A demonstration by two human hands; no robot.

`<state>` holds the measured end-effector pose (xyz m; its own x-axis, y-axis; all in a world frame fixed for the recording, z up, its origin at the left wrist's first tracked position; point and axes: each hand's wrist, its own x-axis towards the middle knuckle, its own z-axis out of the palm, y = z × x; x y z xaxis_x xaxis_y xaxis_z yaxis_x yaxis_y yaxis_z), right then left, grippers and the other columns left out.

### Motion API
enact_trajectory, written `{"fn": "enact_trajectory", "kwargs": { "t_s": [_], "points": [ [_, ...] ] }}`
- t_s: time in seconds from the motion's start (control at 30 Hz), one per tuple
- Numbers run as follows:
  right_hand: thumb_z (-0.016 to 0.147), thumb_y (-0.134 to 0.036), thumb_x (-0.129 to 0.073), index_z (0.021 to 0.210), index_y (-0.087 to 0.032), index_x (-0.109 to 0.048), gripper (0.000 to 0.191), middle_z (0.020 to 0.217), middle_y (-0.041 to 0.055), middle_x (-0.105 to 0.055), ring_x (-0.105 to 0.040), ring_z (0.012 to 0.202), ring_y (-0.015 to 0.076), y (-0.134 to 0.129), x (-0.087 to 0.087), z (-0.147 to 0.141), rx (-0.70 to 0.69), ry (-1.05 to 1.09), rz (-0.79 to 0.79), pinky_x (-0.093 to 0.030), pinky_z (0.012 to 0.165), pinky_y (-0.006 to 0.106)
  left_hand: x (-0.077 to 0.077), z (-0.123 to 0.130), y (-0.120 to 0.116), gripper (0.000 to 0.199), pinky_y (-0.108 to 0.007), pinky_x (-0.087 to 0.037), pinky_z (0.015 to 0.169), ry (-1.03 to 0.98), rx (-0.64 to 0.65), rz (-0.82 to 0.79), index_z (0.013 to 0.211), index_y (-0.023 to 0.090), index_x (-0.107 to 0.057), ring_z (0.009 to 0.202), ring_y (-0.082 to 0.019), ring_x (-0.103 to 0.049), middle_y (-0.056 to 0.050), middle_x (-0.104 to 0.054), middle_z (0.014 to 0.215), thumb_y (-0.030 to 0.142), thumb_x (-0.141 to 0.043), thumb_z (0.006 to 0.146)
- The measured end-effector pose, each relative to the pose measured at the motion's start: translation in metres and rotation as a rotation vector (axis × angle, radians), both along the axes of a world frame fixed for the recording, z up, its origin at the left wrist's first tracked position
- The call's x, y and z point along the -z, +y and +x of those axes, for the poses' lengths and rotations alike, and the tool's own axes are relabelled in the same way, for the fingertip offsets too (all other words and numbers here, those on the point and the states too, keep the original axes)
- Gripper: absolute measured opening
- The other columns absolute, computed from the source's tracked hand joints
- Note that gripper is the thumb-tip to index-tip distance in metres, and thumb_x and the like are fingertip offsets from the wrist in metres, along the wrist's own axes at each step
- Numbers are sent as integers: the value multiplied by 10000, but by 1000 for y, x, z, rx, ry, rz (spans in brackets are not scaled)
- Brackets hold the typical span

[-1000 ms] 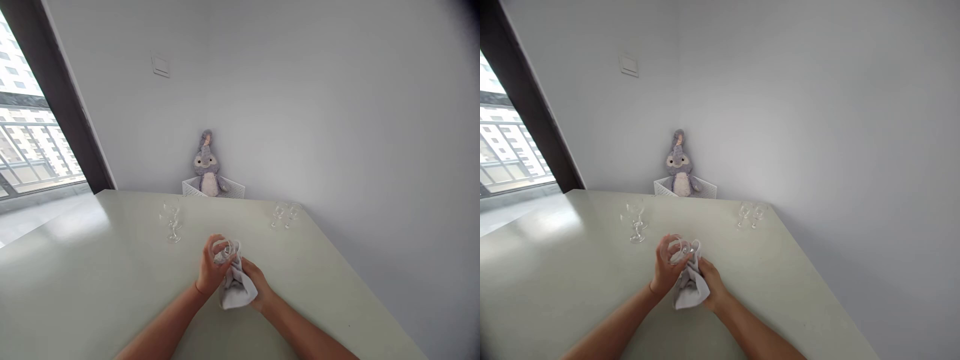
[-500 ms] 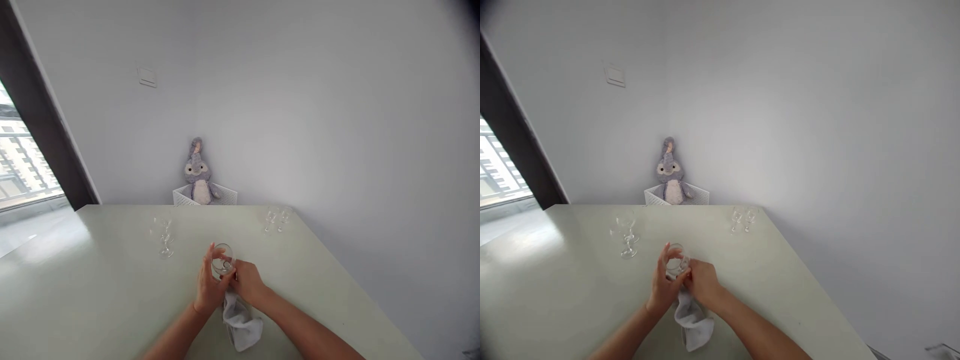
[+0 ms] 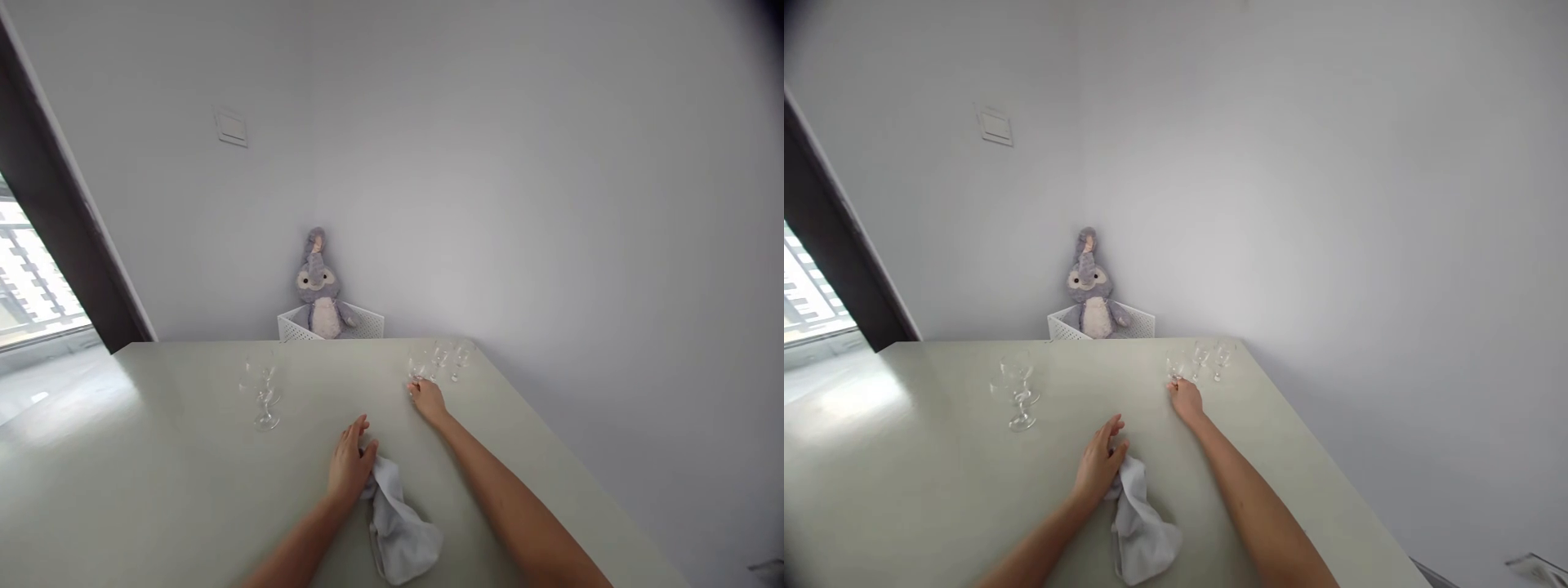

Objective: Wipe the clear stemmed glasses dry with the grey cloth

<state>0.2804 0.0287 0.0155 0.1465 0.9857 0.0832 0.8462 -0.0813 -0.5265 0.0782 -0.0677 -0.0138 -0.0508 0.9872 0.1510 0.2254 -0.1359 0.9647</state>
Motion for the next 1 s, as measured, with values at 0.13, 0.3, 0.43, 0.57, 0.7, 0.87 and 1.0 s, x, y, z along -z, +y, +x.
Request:
{"fn": "enact_trajectory", "kwargs": {
  "t_s": [0.13,0.3,0.43,0.57,0.7,0.87,1.0],
  "points": [
    [813,-289,-421,788,-143,-626,253,760,72,-637,-578,752,171,15,3,9,61,-1,-38,-352,619,231,1,-1,0,391,-362,-319,886,-6,5,-1,1036,255,-552,974,-220,-503,-46,-597,997,219,-585,647],
    [816,-311,-408,830,-154,-624,268,806,91,-641,-578,782,190,27,6,10,110,14,-60,-360,616,244,2,-1,0,373,-371,-321,885,40,6,24,1039,265,-554,969,-222,-502,-42,-604,994,240,-567,668],
    [809,-301,-409,862,-148,-612,260,832,98,-636,-573,795,200,31,5,9,123,39,-57,-364,628,255,0,-1,0,367,-378,-322,890,40,12,10,1036,270,-556,977,-224,-499,-38,-602,995,242,-564,670],
    [799,-250,-411,971,-144,-572,258,890,84,-626,-567,813,171,24,2,14,99,83,-37,-365,668,238,-1,-1,0,357,-382,-328,886,11,8,-4,1012,268,-569,962,-223,-503,-41,-599,987,224,-573,657],
    [806,-229,-378,1072,-130,-498,308,935,88,-607,-569,773,148,-1,-3,18,69,138,-23,-372,674,232,-4,-1,-1,342,-372,-337,885,-88,0,-2,962,256,-587,946,-210,-510,-41,-600,949,179,-591,629],
    [837,-338,-331,805,-156,-571,303,677,18,-613,-538,521,111,-56,-11,-2,-141,217,-75,-383,560,219,-7,-1,-1,339,-350,-378,835,-152,-44,-9,970,239,-573,916,-192,-526,-47,-595,940,184,-595,636],
    [841,-501,-257,847,-178,-586,462,631,9,-601,-522,491,121,-102,-26,-25,-405,234,-106,-367,508,229,-9,1,0,306,-330,-412,780,-220,-93,3,975,220,-558,843,-178,-547,-58,-593,925,252,-586,672]
  ]
}}
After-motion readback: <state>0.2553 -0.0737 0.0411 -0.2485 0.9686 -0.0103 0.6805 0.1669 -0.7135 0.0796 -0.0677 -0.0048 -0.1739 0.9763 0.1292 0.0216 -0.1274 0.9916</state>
